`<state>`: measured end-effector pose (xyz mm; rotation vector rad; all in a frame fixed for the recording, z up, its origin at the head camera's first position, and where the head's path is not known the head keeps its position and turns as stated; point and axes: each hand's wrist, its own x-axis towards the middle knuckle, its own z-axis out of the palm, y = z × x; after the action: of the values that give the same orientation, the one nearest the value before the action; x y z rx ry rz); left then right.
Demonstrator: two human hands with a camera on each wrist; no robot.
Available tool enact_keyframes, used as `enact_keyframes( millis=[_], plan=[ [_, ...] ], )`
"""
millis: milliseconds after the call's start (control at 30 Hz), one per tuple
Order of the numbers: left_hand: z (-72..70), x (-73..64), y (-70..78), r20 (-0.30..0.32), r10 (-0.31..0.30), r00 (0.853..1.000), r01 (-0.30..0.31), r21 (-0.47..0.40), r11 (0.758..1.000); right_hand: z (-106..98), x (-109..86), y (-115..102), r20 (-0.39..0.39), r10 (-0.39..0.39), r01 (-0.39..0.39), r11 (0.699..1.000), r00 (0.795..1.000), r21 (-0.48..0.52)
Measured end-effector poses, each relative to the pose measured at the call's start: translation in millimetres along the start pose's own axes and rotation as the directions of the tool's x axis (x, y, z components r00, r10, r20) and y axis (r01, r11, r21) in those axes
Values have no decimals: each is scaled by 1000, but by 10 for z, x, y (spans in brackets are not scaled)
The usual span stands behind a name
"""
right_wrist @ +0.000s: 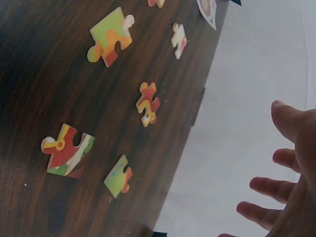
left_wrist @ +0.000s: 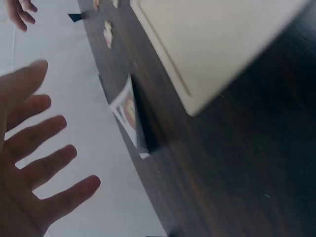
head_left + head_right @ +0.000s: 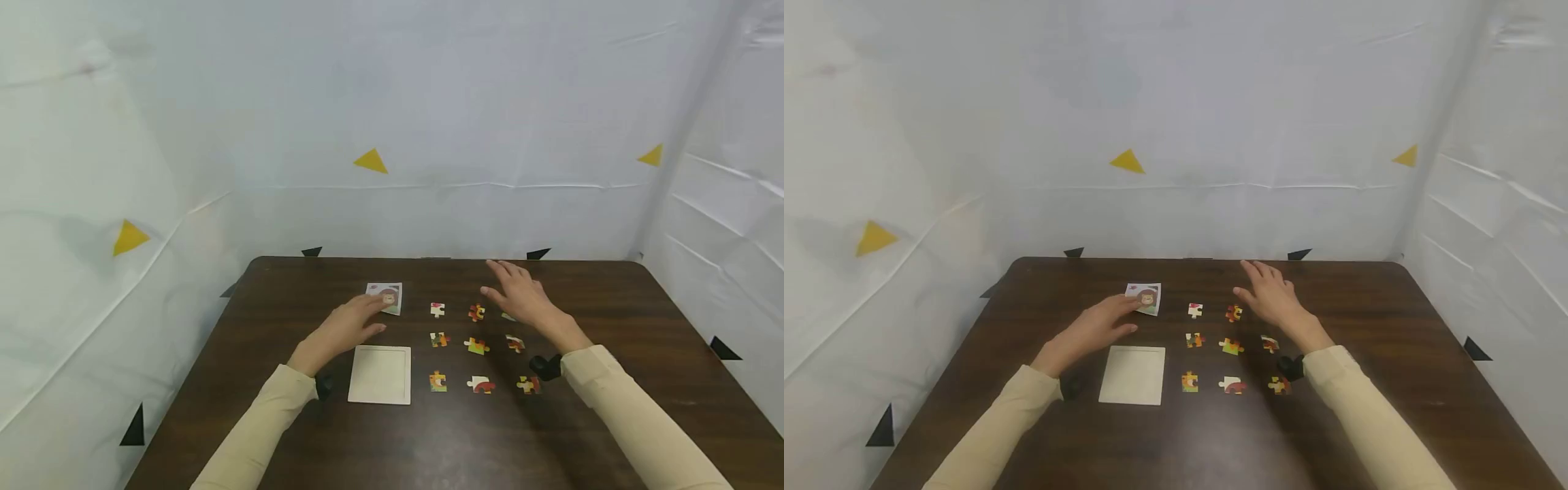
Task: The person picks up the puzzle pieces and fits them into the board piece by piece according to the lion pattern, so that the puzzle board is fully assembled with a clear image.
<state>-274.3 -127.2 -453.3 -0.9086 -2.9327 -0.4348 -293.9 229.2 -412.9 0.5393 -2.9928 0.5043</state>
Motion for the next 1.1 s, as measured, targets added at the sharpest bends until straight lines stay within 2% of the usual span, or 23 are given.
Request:
enact_keyframes(
  millis=[67, 267, 400, 600, 667, 767, 900, 1100],
  plan=[
    [22, -72, -46, 6, 3, 1000, -3, -17, 1000, 17, 4, 40, 4, -1, 1, 1000, 1000, 7],
    [103, -357, -141, 73, -7, 997, 13, -92, 996, 61, 11, 82, 20, -5, 4, 999, 1000, 42],
    [159, -557, -198, 94, -1, 996, 8, -73, 997, 64, 37, 67, 28, -18, 16, 998, 999, 61],
    [247, -802, -234, 87, 86, 993, -85, -11, 996, 219, 50, 55, 54, -71, 66, 995, 996, 79],
    [282, -859, -240, 93, 116, 989, -116, -9, 993, 311, 49, 47, 70, -92, 86, 993, 993, 80],
    [315, -928, -254, 111, 123, 986, -123, 1, 992, 442, 82, 19, 79, -131, 125, 990, 988, 71],
    [317, -977, -268, 135, 93, 986, -93, -3, 996, 577, 184, -61, 70, -163, 160, 986, 984, 53],
    [355, -1032, -265, 151, 87, 985, -86, -16, 996, 722, 303, -244, 49, -182, 179, 982, 982, 68]
  ],
)
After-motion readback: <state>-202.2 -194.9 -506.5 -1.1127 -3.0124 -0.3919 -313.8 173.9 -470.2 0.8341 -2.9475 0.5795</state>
